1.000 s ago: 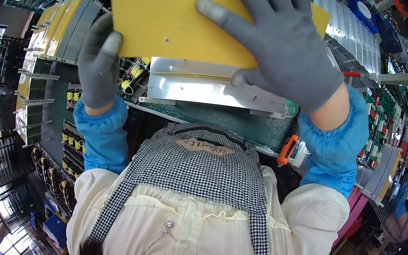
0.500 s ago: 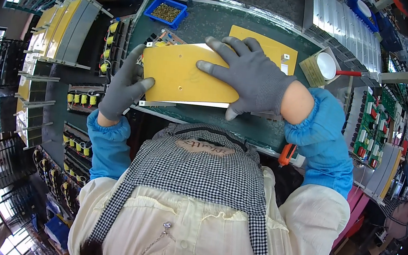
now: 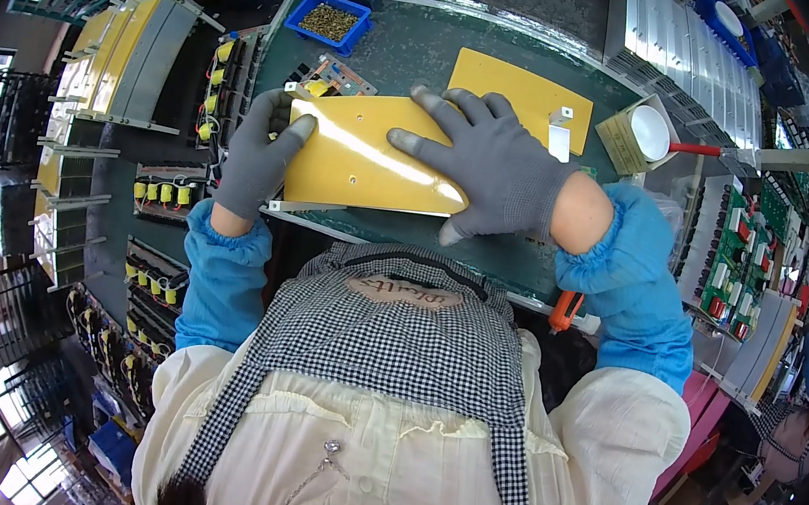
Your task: Assembling electronic inverter/transformer components and securing metal housing using a power screwdriver.
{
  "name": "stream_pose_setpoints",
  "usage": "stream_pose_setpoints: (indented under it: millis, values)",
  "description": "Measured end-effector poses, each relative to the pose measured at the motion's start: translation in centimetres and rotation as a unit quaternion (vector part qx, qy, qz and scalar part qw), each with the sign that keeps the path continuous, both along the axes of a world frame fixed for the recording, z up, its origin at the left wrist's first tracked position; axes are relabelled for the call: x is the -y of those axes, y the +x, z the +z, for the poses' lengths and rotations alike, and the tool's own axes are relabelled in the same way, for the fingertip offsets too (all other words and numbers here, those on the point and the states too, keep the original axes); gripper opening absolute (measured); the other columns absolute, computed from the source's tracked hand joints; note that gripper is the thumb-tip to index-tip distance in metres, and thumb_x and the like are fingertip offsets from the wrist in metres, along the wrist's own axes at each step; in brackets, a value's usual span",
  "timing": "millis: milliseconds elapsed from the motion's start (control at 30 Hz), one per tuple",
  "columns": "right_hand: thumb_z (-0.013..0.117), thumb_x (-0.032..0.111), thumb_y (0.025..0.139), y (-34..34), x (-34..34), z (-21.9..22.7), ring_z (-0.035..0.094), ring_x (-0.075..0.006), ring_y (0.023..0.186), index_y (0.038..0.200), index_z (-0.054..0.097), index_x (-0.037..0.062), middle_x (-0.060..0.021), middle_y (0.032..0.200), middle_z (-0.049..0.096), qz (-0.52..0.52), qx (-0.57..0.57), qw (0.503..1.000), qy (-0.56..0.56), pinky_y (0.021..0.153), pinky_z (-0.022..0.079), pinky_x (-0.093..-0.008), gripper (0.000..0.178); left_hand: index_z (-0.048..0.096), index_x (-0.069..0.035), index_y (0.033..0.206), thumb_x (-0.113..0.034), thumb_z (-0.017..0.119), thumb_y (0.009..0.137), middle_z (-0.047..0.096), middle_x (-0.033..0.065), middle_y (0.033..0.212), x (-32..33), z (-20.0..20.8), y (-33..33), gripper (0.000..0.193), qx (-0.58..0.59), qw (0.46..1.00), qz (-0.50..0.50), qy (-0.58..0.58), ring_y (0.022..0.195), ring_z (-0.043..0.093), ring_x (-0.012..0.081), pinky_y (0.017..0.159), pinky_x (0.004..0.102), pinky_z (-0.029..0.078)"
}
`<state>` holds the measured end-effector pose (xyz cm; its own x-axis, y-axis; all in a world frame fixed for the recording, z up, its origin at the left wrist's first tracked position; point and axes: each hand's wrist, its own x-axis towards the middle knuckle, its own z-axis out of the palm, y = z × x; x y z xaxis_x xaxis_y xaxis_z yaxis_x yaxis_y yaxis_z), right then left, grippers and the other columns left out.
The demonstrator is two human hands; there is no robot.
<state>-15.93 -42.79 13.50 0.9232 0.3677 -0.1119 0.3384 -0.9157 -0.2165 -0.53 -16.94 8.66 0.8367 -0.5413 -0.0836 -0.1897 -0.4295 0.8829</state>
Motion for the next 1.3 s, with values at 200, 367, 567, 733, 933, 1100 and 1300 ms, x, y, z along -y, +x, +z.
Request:
stream_pose_setpoints:
  millis: [200,367,567,733,933,1100,1300]
  values:
    - [0.085,0.055,0.053,-0.5,-0.3,0.0,0.030,-0.0432,0.139,0.152,0.034,0.0249,-0.0202,0.158,0.020,-0.003,-0.001,1.000,0.002,0.111,0.028,-0.0539,0.115,0.027,0.002,0.148,-0.029,0.057,0.098,0.062,0.0266,0.120,-1.0,-2.3,0.3,0.066,0.171,0.979,-0.095,0.056,0.107,0.065,0.0358,0.087,0.0396,0.053]
    - [0.085,0.054,0.055,-1.0,-0.9,-0.7,0.030,-0.0429,0.139,0.152,0.033,0.0262,-0.0207,0.158,0.020,-0.013,0.007,1.000,-0.026,0.111,0.028,-0.0531,0.113,0.021,0.007,0.148,-0.037,0.054,0.099,0.059,0.0329,0.121,-0.8,-0.5,1.0,0.073,0.028,0.979,-0.137,0.145,0.105,0.066,0.0387,0.084,0.0404,0.053]
    - [0.082,0.057,0.058,-0.4,-1.0,-0.9,0.029,-0.0434,0.140,0.152,0.033,0.0261,-0.0237,0.156,0.021,-0.001,0.009,0.999,-0.043,0.111,0.026,-0.0556,0.110,0.029,0.004,0.137,-0.038,0.063,0.093,0.062,0.0258,0.111,0.0,0.3,0.3,0.070,-0.120,0.985,-0.121,0.010,0.092,0.069,0.0285,0.077,0.0351,0.056]
    - [0.075,0.066,0.064,-0.5,-0.9,-1.2,0.030,-0.0443,0.139,0.153,0.032,0.0248,-0.0255,0.156,0.023,0.016,0.029,0.999,-0.042,0.109,0.027,-0.0577,0.107,0.035,0.002,0.136,-0.033,0.067,0.091,0.063,0.0216,0.109,0.8,-0.3,-0.1,0.065,-0.196,0.978,-0.055,-0.035,0.093,0.068,0.0262,0.075,0.0342,0.057]
    - [0.070,0.071,0.066,0.1,-1.5,-1.7,0.030,-0.0451,0.139,0.152,0.034,0.0240,-0.0266,0.155,0.022,0.032,0.037,0.999,-0.008,0.110,0.025,-0.0575,0.104,0.041,0.001,0.134,-0.029,0.072,0.088,0.063,0.0172,0.107,1.1,-0.8,-0.4,0.064,-0.248,0.965,0.003,-0.087,0.092,0.068,0.0235,0.074,0.0333,0.058]
    - [0.060,0.071,0.078,0.6,-2.2,-2.4,0.032,-0.0456,0.137,0.151,0.035,0.0169,-0.0297,0.153,0.026,0.040,0.079,0.996,-0.028,0.109,0.027,-0.0547,0.094,0.041,0.003,0.135,-0.032,0.076,0.085,0.063,0.0183,0.107,1.8,-0.5,-0.7,0.070,-0.241,0.968,0.025,-0.062,0.090,0.069,0.0234,0.072,0.0334,0.059]
    - [0.058,0.070,0.080,0.8,-2.7,-2.2,0.033,-0.0468,0.136,0.151,0.036,0.0167,-0.0308,0.152,0.026,0.047,0.080,0.995,-0.031,0.109,0.026,-0.0559,0.092,0.040,0.007,0.135,-0.035,0.079,0.081,0.064,0.0220,0.106,1.6,-0.6,-0.1,0.079,-0.197,0.980,0.011,0.017,0.084,0.070,0.0247,0.067,0.0332,0.059]
